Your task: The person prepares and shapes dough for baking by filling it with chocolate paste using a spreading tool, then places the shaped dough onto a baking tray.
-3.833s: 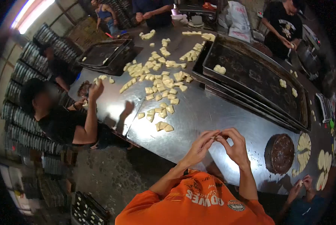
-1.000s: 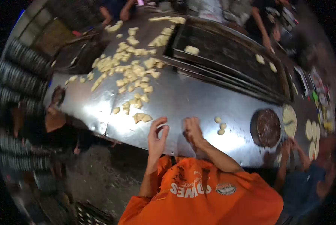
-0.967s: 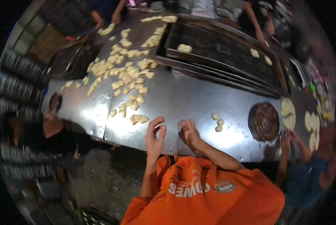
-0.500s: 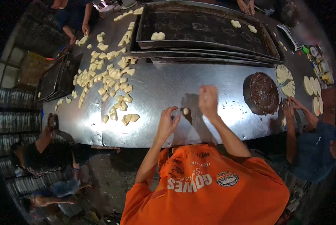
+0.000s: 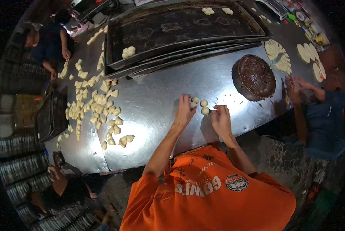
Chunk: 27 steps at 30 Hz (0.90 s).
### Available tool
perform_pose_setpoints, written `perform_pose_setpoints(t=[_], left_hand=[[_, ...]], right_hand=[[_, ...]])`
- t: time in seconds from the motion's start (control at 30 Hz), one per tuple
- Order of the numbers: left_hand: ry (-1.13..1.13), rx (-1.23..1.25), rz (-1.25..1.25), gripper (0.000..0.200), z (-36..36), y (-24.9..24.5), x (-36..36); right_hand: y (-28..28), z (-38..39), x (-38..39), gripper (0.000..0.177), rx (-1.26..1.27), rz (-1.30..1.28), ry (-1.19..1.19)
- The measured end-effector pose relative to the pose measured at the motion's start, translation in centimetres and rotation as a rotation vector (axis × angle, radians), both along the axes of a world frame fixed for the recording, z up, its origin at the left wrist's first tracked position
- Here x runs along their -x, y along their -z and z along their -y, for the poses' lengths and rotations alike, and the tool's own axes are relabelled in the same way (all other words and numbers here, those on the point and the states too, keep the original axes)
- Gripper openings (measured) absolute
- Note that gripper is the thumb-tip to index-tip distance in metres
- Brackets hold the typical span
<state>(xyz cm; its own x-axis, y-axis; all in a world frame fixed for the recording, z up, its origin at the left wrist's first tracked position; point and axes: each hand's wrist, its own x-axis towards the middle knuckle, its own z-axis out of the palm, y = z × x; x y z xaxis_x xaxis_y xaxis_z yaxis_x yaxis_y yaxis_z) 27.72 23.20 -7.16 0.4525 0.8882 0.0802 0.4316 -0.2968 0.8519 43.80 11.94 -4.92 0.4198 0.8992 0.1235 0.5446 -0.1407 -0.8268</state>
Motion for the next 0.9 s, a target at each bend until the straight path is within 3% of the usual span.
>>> perform_pose_setpoints(t=[0.13, 0.2, 0.37, 0.43, 0.5, 0.57, 0.63, 0.7, 0.77, 0.9], left_hand=[[0.067, -0.117, -0.193, 0.05, -0.3, 0.1, 0.4], [0.135, 0.048, -0.077, 0.051, -0.7, 1.1, 0.6], [0.161, 0.085, 0.02, 0.051, -1.1, -0.2, 0.7], [0.179, 0.057, 0.052, 0.053, -1.4, -0.4, 0.9], [0.34, 0.054, -0.037, 0.06, -2.8, 0.1, 1.1], [0.385, -0.008, -0.152, 0.062, -3.9, 0.3, 1.0], [0.403, 0.287, 0.026, 0.056, -4.7, -1.1, 0.9], [0.297, 0.104, 0.117, 0.051, -3.2, -2.9, 2.2], [0.221, 0.081, 0.085, 0.052, -0.4, -5.3, 4.1], [0.077, 0.109, 0.033, 0.051, 5.3, -1.0, 6.9]], right_hand=[[2.1, -0.8, 1.4, 0.033, 0.038, 0.019, -0.066], [3.5, -2.3, 1.9, 0.035, 0.021, -0.054, -0.034], [2.4, -1.9, 2.4, 0.041, 0.008, -0.179, -0.041], [2.0, -2.1, 1.5, 0.051, 0.024, -0.031, -0.077], [1.6, -3.6, 0.3, 0.061, -0.024, 0.182, -0.229], [2.8, -5.9, -0.8, 0.056, -0.025, 0.162, -0.313], [1.1, -7.8, -1.3, 0.047, 0.1, 0.028, -0.475], [-1.3, -7.7, -1.2, 0.043, 0.105, -0.003, -0.517], [-3.1, -6.4, -0.2, 0.043, 0.032, -0.111, -0.604], [0.2, -3.6, 3.3, 0.05, 0.113, -0.141, -0.758]])
